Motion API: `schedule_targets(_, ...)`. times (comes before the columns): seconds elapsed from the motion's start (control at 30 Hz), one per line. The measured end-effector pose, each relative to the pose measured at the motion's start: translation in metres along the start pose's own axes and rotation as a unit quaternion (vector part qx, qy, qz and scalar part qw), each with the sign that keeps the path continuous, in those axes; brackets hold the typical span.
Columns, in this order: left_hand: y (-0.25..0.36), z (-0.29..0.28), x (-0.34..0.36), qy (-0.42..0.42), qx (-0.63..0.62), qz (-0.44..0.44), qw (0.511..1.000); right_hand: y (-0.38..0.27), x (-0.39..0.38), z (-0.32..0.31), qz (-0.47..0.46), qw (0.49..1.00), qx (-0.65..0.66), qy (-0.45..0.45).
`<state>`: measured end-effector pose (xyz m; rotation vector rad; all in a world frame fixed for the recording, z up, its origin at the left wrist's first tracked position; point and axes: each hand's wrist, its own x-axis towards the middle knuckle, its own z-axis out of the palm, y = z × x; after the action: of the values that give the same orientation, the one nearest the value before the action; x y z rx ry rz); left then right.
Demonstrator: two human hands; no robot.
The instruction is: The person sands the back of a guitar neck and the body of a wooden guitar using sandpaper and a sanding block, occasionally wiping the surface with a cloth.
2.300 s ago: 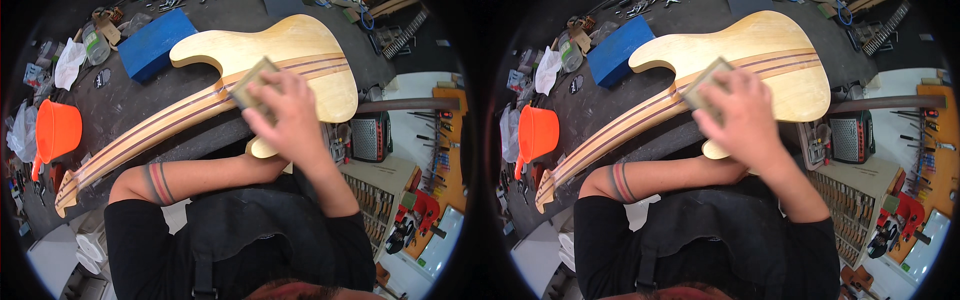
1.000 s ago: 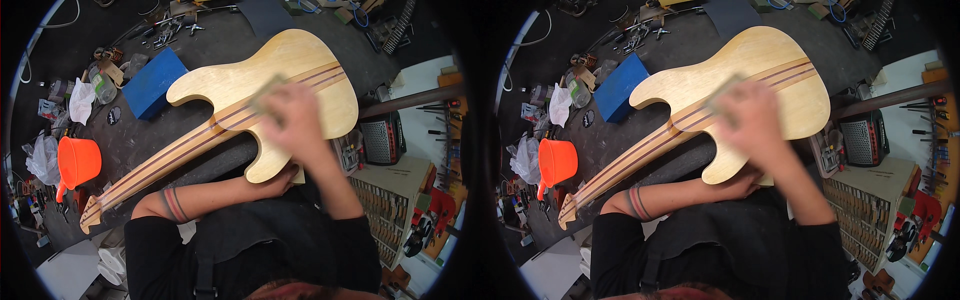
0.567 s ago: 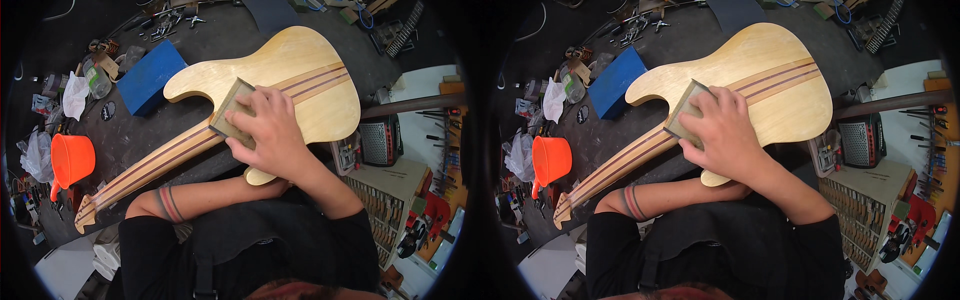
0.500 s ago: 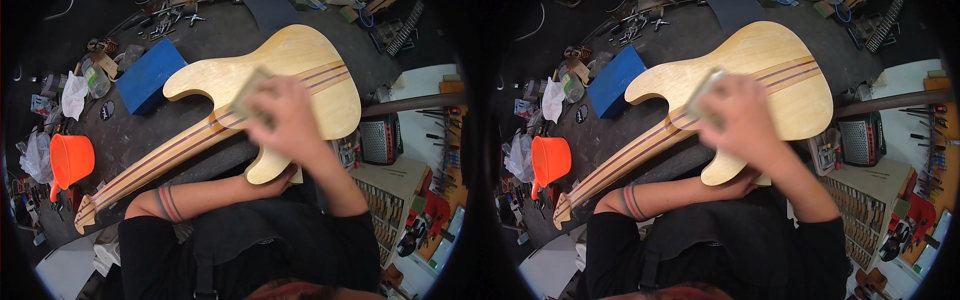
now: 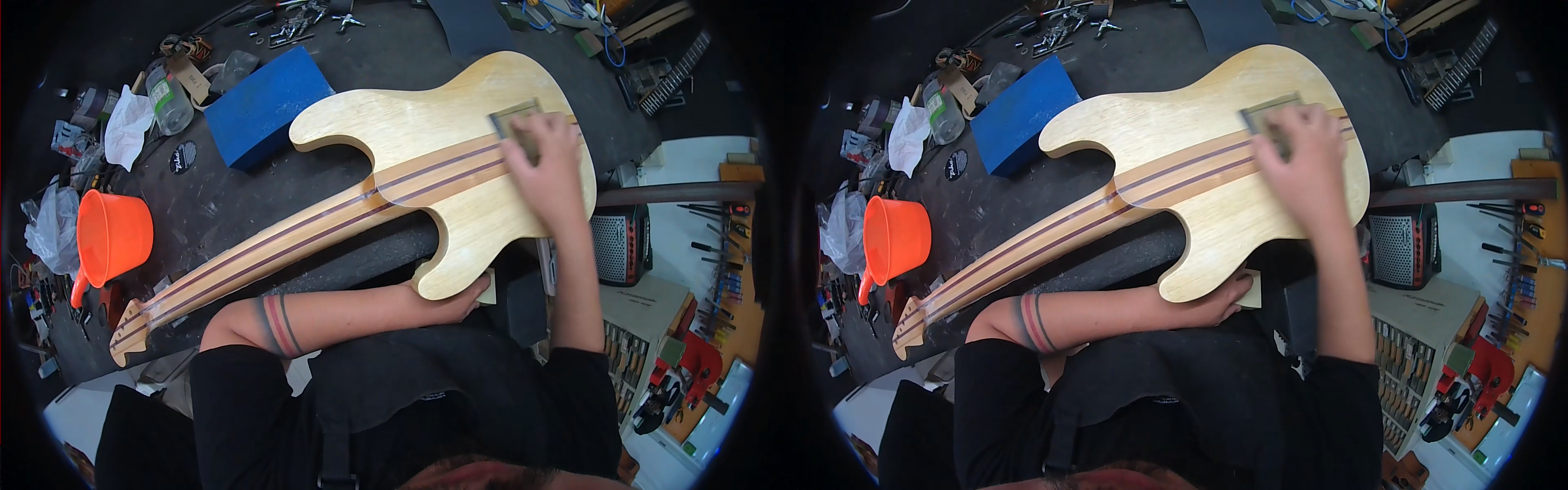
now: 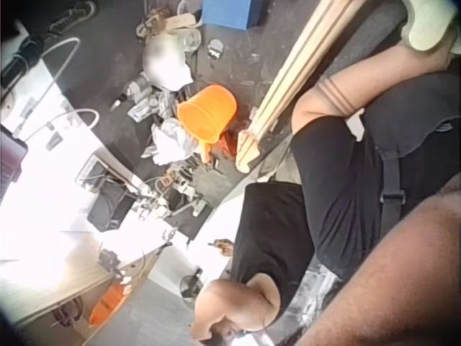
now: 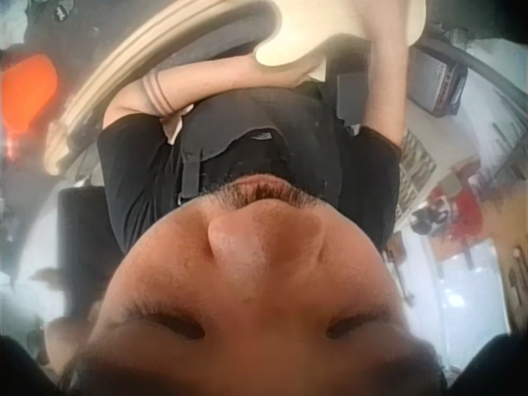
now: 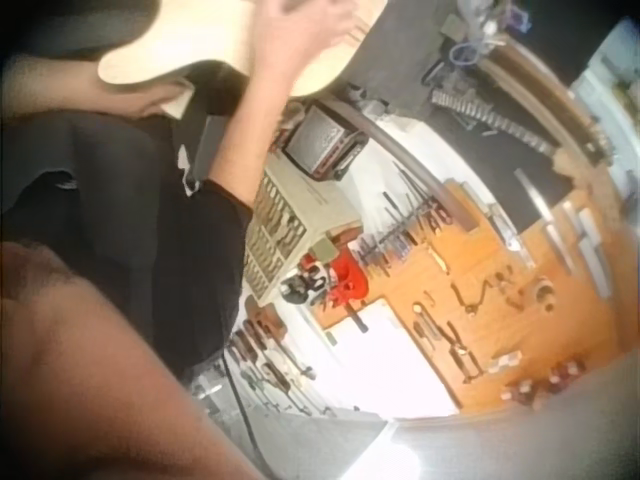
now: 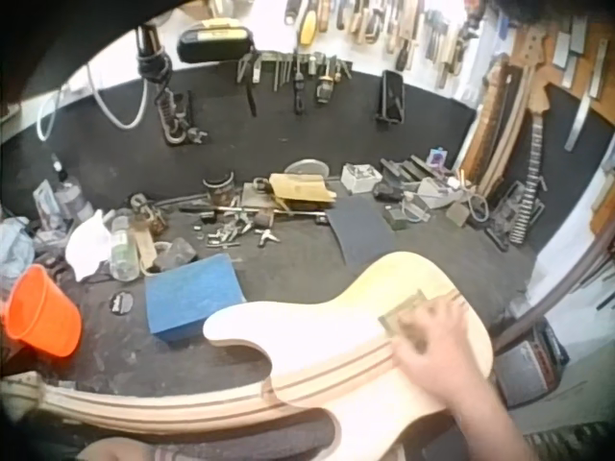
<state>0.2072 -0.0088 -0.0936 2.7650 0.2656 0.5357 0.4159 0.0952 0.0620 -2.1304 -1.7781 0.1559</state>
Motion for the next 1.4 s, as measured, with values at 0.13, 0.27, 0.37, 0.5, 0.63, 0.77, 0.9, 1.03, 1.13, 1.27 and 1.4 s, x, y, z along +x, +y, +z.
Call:
schedule_targets(0.13,0.014,0.042,-0.003,0.123,-0.207,-0.085,0.967,-0.105,-0.048,0.032,-0.262,0.963,0.058,-0.012)
schedule_targets(0.27,-0.006,0.012,-0.009,0.089,0.151,0.043,0.984,-0.029,0.004,0.011,-0.096,0.994,0.029,-0.040)
schedule_targets(0.37,0.000,-0.001,0.001,0.101,0.198,0.069,0.973,0.002,0.007,0.005,0.009,0.999,-0.033,0.007)
schedule_targets(0.5,-0.015,0.010,0.000,0.159,0.233,0.079,0.956,-0.105,-0.039,0.025,-0.250,0.967,0.037,-0.032)
schedule_targets(0.63,-0.008,0.000,-0.007,0.125,0.458,0.108,0.873,-0.018,0.003,0.017,-0.101,0.995,0.009,0.008)
schedule_targets(0.77,-0.009,0.015,-0.008,0.108,0.302,0.098,0.942,-0.048,-0.002,0.021,-0.115,0.993,0.008,-0.034)
schedule_targets(0.9,0.000,0.020,-0.005,0.138,0.033,-0.013,0.990,-0.099,-0.041,0.027,-0.231,0.972,0.029,-0.017)
schedule_targets(1.03,-0.003,0.008,-0.005,0.095,0.296,0.076,0.947,0.003,0.003,0.008,-0.046,0.998,-0.022,0.032)
schedule_targets(1.13,-0.010,0.012,-0.005,0.089,0.275,0.064,0.955,-0.053,-0.016,0.025,-0.157,0.988,0.007,-0.002)
schedule_targets(1.27,-0.004,0.022,-0.007,0.072,0.071,-0.012,0.995,-0.087,-0.040,0.024,-0.238,0.969,0.055,-0.035)
schedule_targets(1.4,-0.004,0.017,-0.010,0.078,0.513,0.096,0.850,-0.011,-0.005,0.003,-0.091,0.996,-0.001,-0.009)
